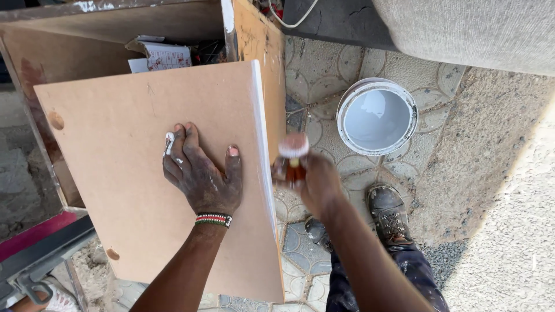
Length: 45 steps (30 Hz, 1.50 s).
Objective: The person paints the edges of a rectangular wooden board with white paint using a sponge. They repeatedly dip the sponge into a bucket of paint and apply it to the board's edges while holding the board steady with their other hand.
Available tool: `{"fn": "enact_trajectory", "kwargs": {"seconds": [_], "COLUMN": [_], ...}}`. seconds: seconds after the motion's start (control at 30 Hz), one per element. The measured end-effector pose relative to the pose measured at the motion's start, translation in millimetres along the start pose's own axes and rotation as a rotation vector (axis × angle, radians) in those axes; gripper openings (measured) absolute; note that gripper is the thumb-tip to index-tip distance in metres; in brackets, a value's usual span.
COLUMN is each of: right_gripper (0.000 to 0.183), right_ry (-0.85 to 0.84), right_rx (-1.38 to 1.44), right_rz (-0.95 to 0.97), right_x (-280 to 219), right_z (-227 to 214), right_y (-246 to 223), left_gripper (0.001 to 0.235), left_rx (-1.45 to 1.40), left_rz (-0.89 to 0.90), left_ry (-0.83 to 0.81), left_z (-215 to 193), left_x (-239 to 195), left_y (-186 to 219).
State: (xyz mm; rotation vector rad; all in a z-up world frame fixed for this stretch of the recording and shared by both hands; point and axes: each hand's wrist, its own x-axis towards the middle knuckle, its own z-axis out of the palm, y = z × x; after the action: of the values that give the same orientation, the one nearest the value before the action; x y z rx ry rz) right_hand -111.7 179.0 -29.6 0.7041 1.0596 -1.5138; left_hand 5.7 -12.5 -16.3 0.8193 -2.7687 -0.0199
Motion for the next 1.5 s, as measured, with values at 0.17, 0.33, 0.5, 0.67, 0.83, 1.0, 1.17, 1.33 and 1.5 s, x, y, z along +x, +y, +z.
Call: {"fn": "enact_trajectory", "kwargs": {"seconds": [0.17, 0.33, 0.5, 0.67, 0.83, 1.0, 1.17, 1.33, 1.5], "right_gripper": [0.037, 0.030, 0.043, 0.031, 0.037, 0.038, 0.038, 0.041, 0.004], "right_ry": [-0.047, -0.077, -0.062, -0.080, -0.279, -0.377, -0.364, -0.298, -0.063], "right_rx": [0.437, 0.572, 0.471, 0.112, 0.171, 0.193, 0.204, 0.166, -0.312], "right_rz": [0.030, -0.024, -0.048, -0.013, 0.215, 0.216, 0.073, -0.091, -0.751], "right_x": [-2, -5, -27, 26, 46, 57, 85, 98, 56], "right_z": [-45, -65, -84, -127, -109, -74, -45, -18, -7], "right_y": [119, 141, 119, 134, 142, 88, 5, -93, -168], "left_gripper": [0.087, 0.090, 0.083, 0.084, 0.086, 0.094, 0.094, 0.097, 0.094], "left_rx": [0.003, 0.031, -0.020, -0.019, -0.036, -0.007, 0.014, 0.022, -0.016], "left_rz": [-0.013, -0.007, 0.035, 0.105, 0.111, 0.112, 0.146, 0.179, 0.094], "left_ry": [0.028, 0.040, 0.054, 0.025, 0.029, 0.024, 0.022, 0.046, -0.040], "left_z": [4, -2, -6, -13, -12, -14, -17, -20, -27], "left_x": [0, -4, -17, -29, -29, -28, -26, -24, -25], "left_y": [0, 19, 26, 5, 4, 5, 7, 9, 16]}}
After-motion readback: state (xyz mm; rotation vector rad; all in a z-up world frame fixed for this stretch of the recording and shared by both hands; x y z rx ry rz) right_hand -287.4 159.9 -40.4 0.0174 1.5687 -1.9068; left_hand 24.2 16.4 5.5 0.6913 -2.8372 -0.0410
